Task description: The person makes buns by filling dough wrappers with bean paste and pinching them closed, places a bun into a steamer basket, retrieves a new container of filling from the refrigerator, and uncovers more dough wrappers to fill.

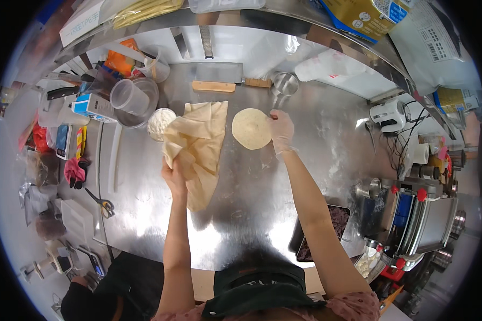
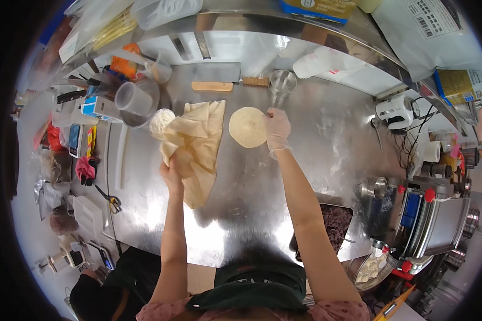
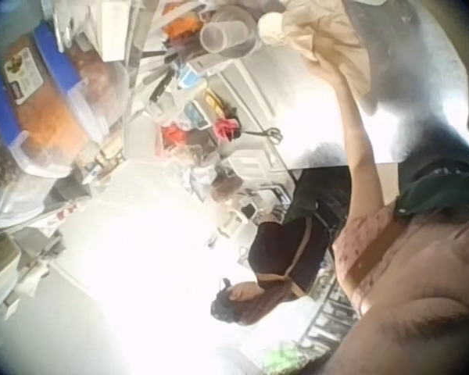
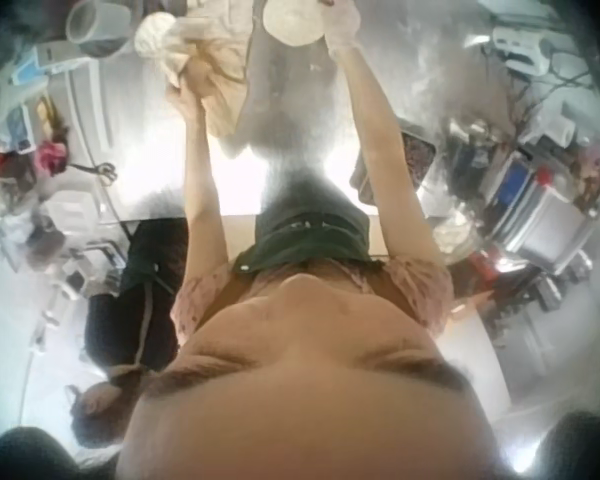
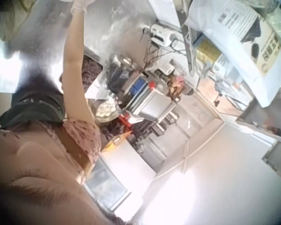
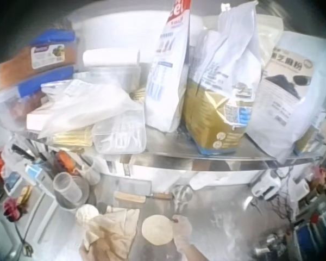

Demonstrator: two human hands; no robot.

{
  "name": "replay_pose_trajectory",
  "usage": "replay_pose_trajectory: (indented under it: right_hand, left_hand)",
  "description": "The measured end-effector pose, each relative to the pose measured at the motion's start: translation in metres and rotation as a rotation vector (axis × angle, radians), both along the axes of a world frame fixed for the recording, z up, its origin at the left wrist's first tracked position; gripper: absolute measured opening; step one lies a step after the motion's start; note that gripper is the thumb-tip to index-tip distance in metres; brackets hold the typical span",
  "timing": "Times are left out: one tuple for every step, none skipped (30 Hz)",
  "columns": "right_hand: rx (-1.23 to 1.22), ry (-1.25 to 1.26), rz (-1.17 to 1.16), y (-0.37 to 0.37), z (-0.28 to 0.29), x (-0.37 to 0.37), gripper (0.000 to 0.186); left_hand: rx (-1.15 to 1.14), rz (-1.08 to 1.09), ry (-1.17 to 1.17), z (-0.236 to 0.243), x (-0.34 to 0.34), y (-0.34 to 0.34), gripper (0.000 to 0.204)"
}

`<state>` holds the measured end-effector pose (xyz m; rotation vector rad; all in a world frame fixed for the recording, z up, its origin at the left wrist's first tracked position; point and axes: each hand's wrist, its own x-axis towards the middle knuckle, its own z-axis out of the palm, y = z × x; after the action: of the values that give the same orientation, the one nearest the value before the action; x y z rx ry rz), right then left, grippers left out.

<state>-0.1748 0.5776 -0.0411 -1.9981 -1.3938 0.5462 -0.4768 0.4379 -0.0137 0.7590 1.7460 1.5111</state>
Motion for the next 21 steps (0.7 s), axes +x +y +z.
replay_pose_trajectory:
  right_hand:
    - [-0.083, -0.014, -0.013, 0.006, 0.001, -0.003, 0.024]
    - [-0.167, -0.027, -0.026, 0.011, 0.001, -0.006, 0.026]
    - [-0.169, -0.028, -0.029, 0.017, 0.002, -0.007, 0.026]
    - [-0.245, -0.032, -0.003, 0.022, 0.004, -0.01, 0.028]
    - [-0.321, -0.037, 0.023, 0.028, 0.007, -0.013, 0.029]
    - [-0.323, -0.033, 0.026, 0.033, 0.01, -0.016, 0.029]
    - [-0.369, -0.045, 0.07, 0.038, 0.009, -0.013, 0.026]
    - [-0.416, -0.056, 0.116, 0.042, 0.009, -0.011, 0.023]
    - [-0.416, -0.056, 0.117, 0.043, 0.007, -0.012, 0.023]
    - [-0.376, -0.075, 0.099, 0.042, 0.006, -0.017, 0.02]
    - [-0.335, -0.094, 0.082, 0.042, 0.006, -0.021, 0.016]
    - [-0.336, -0.09, 0.09, 0.041, 0.007, -0.024, 0.016]
    - [-0.322, -0.081, 0.087, 0.041, 0.007, -0.024, 0.015]
    - [-0.308, -0.072, 0.085, 0.041, 0.008, -0.025, 0.013]
    - [-0.309, -0.066, 0.095, 0.041, 0.007, -0.027, 0.013]
    - [-0.267, -0.128, 0.136, 0.043, 0.001, -0.018, 0.014]
    - [-0.23, -0.182, 0.186, 0.043, -0.001, -0.017, 0.016]
    - [-0.233, -0.178, 0.192, 0.041, -0.003, -0.017, 0.016]
    - [-0.268, -0.125, 0.18, 0.038, 0.003, -0.023, 0.018]
    - [-0.301, -0.074, 0.166, 0.036, 0.007, -0.027, 0.02]
    - [-0.302, -0.069, 0.174, 0.036, 0.006, -0.023, 0.02]
  left_hand:
    - [0.002, -0.002, 0.046, -0.002, 0.009, -0.001, 0.019]
    - [0.004, -0.005, 0.092, -0.004, 0.015, -0.001, 0.018]
    - [-0.014, -0.01, 0.065, -0.005, 0.016, -0.001, 0.017]
    - [-0.016, -0.009, 0.068, -0.009, 0.012, 0.001, 0.017]
    - [0.005, 0.007, 0.054, -0.013, 0.007, 0.003, 0.016]
    - [0.026, 0.023, 0.04, -0.017, 0.003, 0.005, 0.015]
    - [0.025, 0.022, 0.039, -0.016, 0.005, 0.009, 0.015]
    - [0.028, 0.049, 0.027, -0.015, 0.006, 0.013, 0.015]
    - [0.031, 0.076, 0.016, -0.014, 0.007, 0.016, 0.015]
    - [0.028, 0.08, 0.02, -0.015, 0.005, 0.016, 0.015]
    - [0.018, 0.073, 0.039, -0.017, 0.001, 0.016, 0.015]
    - [0.008, 0.066, 0.059, -0.017, -0.002, 0.015, 0.016]
    - [0.006, 0.071, 0.063, -0.017, -0.002, 0.016, 0.016]
    - [-0.01, 0.09, 0.028, -0.016, -0.002, 0.016, 0.017]
    - [-0.027, 0.11, -0.006, -0.016, 0.0, 0.015, 0.02]
    - [-0.025, 0.106, -0.012, -0.014, 0.011, 0.011, 0.02]
    - [-0.07, -0.018, 0.104, -0.01, 0.022, -0.002, 0.018]
    - [-0.115, -0.142, 0.22, -0.006, 0.036, -0.017, 0.017]
    - [-0.019, -0.182, 0.264, 0.0, 0.055, -0.034, 0.015]
    - [0.082, -0.226, 0.307, 0.007, 0.071, -0.053, 0.014]
    - [-0.009, -0.459, 0.179, 0.014, 0.075, -0.077, 0.012]
